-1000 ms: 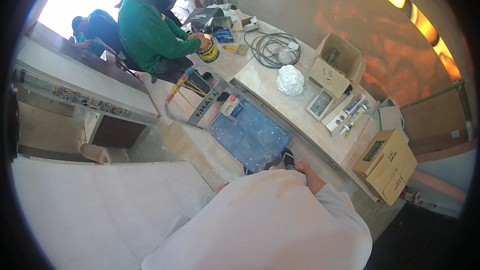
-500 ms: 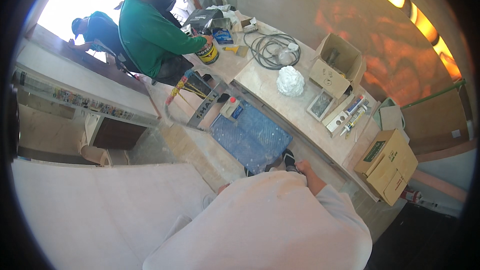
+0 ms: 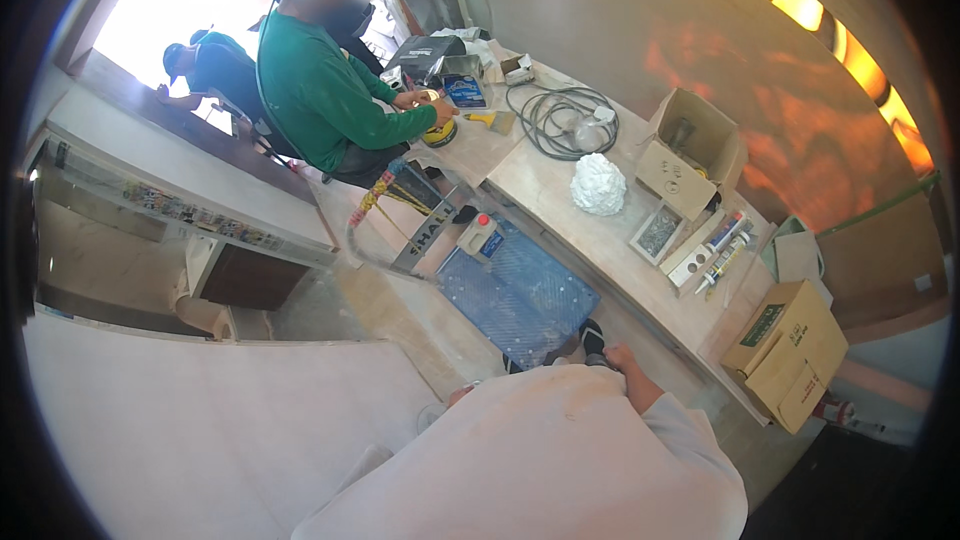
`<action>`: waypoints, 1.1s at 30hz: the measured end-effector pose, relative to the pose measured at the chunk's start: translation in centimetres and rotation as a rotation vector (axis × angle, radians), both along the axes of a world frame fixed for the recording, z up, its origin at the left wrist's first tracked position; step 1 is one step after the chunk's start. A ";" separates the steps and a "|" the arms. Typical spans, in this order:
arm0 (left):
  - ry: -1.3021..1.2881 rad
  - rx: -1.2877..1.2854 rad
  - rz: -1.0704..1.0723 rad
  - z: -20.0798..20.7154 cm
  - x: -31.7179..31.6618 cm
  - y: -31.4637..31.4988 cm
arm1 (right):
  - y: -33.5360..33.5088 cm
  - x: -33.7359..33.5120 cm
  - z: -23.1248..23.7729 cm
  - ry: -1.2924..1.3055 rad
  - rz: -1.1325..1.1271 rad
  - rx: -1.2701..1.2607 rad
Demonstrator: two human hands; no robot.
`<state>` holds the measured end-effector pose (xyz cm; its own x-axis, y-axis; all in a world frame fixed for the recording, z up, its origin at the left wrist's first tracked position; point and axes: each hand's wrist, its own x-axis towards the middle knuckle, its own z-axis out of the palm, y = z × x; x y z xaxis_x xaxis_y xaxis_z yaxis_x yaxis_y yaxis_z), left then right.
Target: The person packs various items, including a yellow can and a white wrapped object, into a cardboard box. They move the box to a table and continue organizing the contents while other people work in the background.
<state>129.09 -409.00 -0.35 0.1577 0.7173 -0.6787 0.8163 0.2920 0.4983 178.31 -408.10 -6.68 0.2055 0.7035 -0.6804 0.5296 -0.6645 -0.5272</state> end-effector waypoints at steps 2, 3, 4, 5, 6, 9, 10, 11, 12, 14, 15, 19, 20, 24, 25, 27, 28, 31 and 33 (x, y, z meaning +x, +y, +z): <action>0.091 0.161 -0.186 -0.2 -0.1 -0.1 | 0.0 0.0 -0.1 -0.036 -0.040 -0.081; 0.175 0.148 -0.288 -0.4 -0.2 -0.2 | -0.1 0.0 -0.1 0.000 -0.011 -0.008; 0.119 0.221 -0.249 -0.7 -0.2 -0.3 | -0.1 0.0 -0.1 0.002 -0.007 -0.005; 0.092 0.237 -0.226 -0.9 -0.3 -0.3 | -0.1 0.0 -0.1 -0.021 -0.028 -0.057; 0.096 0.173 -0.218 -1.2 -0.4 -0.4 | -0.1 0.1 -0.1 0.002 -0.009 -0.014; 0.121 0.191 -0.262 -1.9 -0.6 -0.5 | -0.1 0.2 -0.1 -0.005 -0.009 -0.032; 0.053 0.288 -0.231 -2.1 -0.6 -0.5 | -0.1 0.2 -0.1 -0.008 0.004 -0.024; 0.024 0.309 -0.212 -2.3 -0.6 -0.5 | -0.1 0.2 -0.2 -0.042 0.003 -0.052; 0.024 0.249 -0.202 -2.4 -0.7 -0.5 | 0.0 0.2 -0.2 -0.003 0.029 -0.015; 0.059 0.293 -0.262 -2.6 -0.8 -0.5 | 0.0 0.1 -0.1 -0.023 0.040 -0.069; 0.127 0.209 -0.300 -2.6 -0.8 -0.4 | 0.0 0.1 0.0 0.010 0.038 -0.018; 0.071 0.255 -0.242 -2.0 -0.8 -0.2 | 0.1 0.0 0.7 0.002 0.015 -0.043; 0.067 0.248 -0.239 -1.7 -0.7 -0.2 | 0.1 0.0 0.9 -0.025 0.005 -0.087; -0.147 -0.039 0.089 -0.5 -0.3 0.0 | 0.4 -0.1 1.7 0.009 0.038 -0.041; -0.160 -0.014 0.102 -0.3 -0.3 -0.1 | 0.4 -0.1 1.8 0.016 0.026 -0.054; -0.189 -0.065 0.178 -0.1 -0.2 -0.1 | 0.5 -0.1 2.0 0.017 0.018 -0.063; -0.176 -0.002 0.118 -0.1 -0.2 -0.1 | 0.5 -0.1 2.0 0.010 0.021 -0.060; -0.209 0.052 0.105 -0.3 -0.4 -0.1 | 0.5 0.0 2.0 0.002 0.048 -0.041; -0.205 0.003 0.083 -0.5 -0.6 0.0 | 0.6 0.0 2.1 0.001 0.047 -0.045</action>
